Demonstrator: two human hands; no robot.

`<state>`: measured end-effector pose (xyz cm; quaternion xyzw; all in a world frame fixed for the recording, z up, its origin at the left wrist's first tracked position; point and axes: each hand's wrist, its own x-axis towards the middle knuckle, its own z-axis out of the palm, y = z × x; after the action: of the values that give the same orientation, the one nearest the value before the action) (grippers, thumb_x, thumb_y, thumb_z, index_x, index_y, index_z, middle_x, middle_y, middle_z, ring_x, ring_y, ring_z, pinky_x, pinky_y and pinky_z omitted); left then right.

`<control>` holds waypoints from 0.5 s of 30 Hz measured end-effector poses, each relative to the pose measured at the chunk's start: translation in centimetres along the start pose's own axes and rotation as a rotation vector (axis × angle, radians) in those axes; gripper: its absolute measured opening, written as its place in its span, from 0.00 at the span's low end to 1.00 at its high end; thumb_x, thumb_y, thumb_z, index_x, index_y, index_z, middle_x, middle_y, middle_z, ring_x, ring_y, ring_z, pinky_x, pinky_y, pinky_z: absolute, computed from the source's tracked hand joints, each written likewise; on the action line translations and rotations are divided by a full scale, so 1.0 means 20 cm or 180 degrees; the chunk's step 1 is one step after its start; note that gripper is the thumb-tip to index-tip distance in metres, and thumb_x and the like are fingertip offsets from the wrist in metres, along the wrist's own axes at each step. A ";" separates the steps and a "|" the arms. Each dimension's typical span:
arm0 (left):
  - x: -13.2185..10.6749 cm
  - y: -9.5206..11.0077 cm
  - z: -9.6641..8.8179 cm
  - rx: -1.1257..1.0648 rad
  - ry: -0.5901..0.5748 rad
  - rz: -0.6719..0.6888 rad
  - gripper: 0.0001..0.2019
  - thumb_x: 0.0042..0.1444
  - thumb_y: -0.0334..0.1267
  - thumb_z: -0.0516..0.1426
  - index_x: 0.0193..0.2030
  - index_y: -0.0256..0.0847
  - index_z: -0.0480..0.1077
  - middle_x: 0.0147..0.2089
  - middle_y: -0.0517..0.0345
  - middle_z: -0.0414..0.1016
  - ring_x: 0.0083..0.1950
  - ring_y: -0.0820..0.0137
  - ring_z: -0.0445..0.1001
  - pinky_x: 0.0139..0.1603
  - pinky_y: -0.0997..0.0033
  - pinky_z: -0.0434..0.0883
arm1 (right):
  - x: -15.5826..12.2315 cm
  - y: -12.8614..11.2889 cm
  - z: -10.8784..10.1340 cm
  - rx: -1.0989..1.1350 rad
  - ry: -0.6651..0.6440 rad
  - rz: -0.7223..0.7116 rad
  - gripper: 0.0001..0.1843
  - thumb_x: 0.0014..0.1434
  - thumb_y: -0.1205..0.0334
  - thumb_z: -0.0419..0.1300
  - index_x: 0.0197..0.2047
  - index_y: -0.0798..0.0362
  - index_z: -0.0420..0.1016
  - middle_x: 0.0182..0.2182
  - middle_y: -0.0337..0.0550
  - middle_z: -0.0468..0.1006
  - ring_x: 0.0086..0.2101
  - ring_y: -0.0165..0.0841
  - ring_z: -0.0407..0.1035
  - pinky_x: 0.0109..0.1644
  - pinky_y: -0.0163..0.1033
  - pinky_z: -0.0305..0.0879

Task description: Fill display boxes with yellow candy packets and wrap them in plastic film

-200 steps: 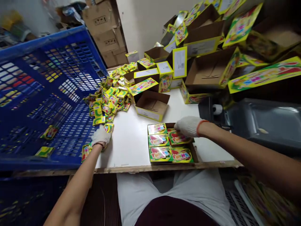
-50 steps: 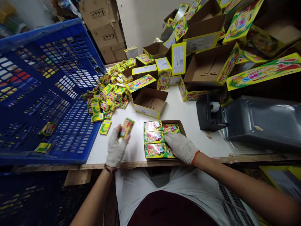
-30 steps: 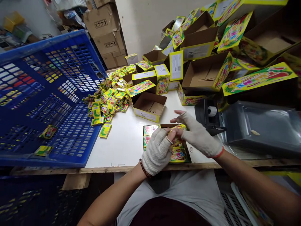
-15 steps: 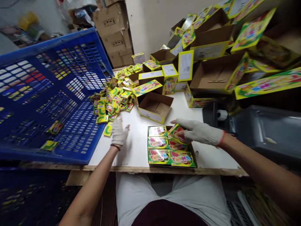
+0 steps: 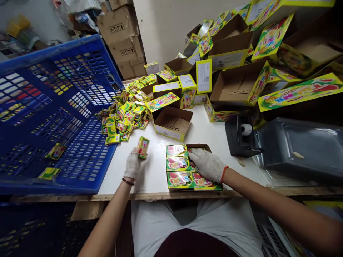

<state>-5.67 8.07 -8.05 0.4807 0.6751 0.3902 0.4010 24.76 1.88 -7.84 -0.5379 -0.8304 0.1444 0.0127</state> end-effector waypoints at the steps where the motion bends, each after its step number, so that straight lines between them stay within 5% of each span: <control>1: -0.04 0.04 0.07 -0.0265 -0.0139 0.0009 0.28 0.59 0.60 0.45 0.47 0.37 0.67 0.47 0.45 0.76 0.42 0.63 0.77 0.42 0.61 0.76 | 0.00 0.01 0.01 0.0100 0.0032 0.0028 0.16 0.66 0.64 0.51 0.51 0.61 0.73 0.50 0.60 0.75 0.49 0.49 0.69 0.54 0.51 0.65; 3: -0.13 0.14 0.19 -0.0871 -0.0557 -0.0004 0.29 0.56 0.65 0.49 0.44 0.38 0.68 0.45 0.46 0.77 0.40 0.64 0.77 0.37 0.63 0.76 | 0.01 0.02 0.00 0.0621 0.0367 0.0170 0.14 0.65 0.65 0.51 0.49 0.59 0.73 0.45 0.56 0.76 0.46 0.45 0.71 0.52 0.49 0.68; 5: -0.22 0.23 0.28 -0.1276 -0.1132 0.0028 0.28 0.54 0.65 0.55 0.41 0.38 0.69 0.42 0.49 0.77 0.39 0.65 0.75 0.37 0.65 0.74 | 0.01 0.04 -0.07 0.1319 0.1128 0.0203 0.15 0.65 0.64 0.51 0.53 0.57 0.70 0.45 0.54 0.75 0.46 0.42 0.72 0.50 0.46 0.70; 8: -0.33 0.35 0.37 -0.0840 -0.1850 0.0500 0.24 0.57 0.62 0.56 0.39 0.39 0.71 0.40 0.54 0.77 0.41 0.66 0.73 0.43 0.67 0.72 | -0.01 0.03 -0.24 0.1811 0.1944 -0.0346 0.20 0.65 0.58 0.54 0.59 0.53 0.67 0.50 0.53 0.72 0.51 0.41 0.70 0.52 0.45 0.70; 12: -0.38 0.43 0.46 0.0100 -0.1904 0.1225 0.20 0.63 0.55 0.49 0.37 0.41 0.72 0.37 0.56 0.76 0.40 0.66 0.73 0.48 0.65 0.70 | -0.02 0.05 -0.42 0.1545 0.1067 -0.0990 0.12 0.66 0.58 0.53 0.42 0.52 0.77 0.35 0.44 0.76 0.37 0.35 0.71 0.43 0.39 0.68; 15: -0.33 0.38 0.47 0.0451 -0.1326 0.1376 0.17 0.65 0.50 0.49 0.43 0.41 0.72 0.40 0.54 0.78 0.42 0.64 0.75 0.48 0.63 0.71 | 0.00 0.13 -0.38 0.1330 0.1099 -0.0267 0.14 0.67 0.59 0.49 0.38 0.53 0.75 0.33 0.44 0.77 0.35 0.35 0.70 0.41 0.37 0.64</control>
<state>6.93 4.75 -3.48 0.7096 0.4860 0.3115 0.4039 28.40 4.64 -1.18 -0.5054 -0.7897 0.2181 0.2708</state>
